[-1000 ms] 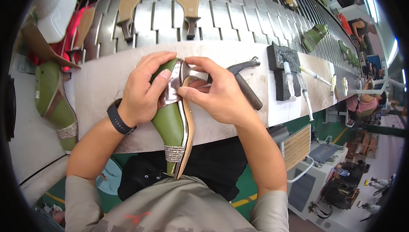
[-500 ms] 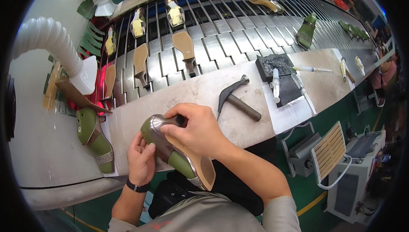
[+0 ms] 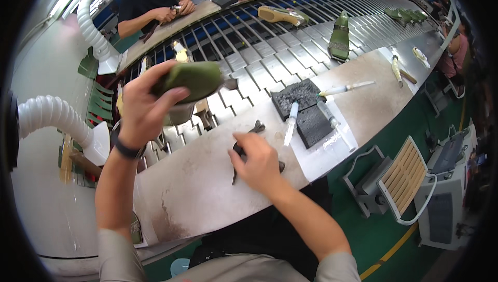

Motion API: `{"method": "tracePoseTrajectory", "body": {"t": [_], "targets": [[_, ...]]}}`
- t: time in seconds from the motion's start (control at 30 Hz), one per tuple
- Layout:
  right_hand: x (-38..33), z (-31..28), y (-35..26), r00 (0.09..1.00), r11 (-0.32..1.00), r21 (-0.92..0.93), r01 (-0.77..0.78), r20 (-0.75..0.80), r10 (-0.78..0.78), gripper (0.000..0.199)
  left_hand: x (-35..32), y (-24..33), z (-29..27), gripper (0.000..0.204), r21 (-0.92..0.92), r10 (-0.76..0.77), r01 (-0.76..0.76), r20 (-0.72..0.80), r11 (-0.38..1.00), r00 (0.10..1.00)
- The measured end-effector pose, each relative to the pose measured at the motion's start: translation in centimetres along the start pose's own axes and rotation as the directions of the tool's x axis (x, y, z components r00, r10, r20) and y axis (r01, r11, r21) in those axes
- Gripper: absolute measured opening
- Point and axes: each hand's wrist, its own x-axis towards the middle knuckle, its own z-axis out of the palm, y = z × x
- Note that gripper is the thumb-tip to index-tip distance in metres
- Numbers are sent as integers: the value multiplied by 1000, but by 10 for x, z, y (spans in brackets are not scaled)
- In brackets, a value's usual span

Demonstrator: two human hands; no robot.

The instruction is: The person attaches outsoles to high-heeled shoes on shoe lasts by hand, hammers the edges and heels with a hammer, and injects liquid into the shoe seams using a syringe.

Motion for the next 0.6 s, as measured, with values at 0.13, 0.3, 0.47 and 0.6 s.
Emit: {"method": "tracePoseTrajectory", "body": {"t": [0.13, 0.3, 0.47, 0.6], "targets": [[-3, 0, -13, 983, 975, -133, 180, 46, -176, 21, 90, -77, 69, 39, 105, 199, -233, 261, 967, 945], [-5, -2, -10, 983, 979, -95, 182, 45, -178, 20, 119, -141, 153, 44, 171, -27, -72, 518, 983, 855], [-3, 0, -8, 985, 985, -62, 163, 65, -159, 19, 50, -136, 145, 61, 180, -67, 62, 23, 982, 997], [-2, -2, 0, 982, 983, -70, 172, 91, -165, 18, -76, -66, 60, 63, 236, -152, 172, -103, 956, 983]]}}
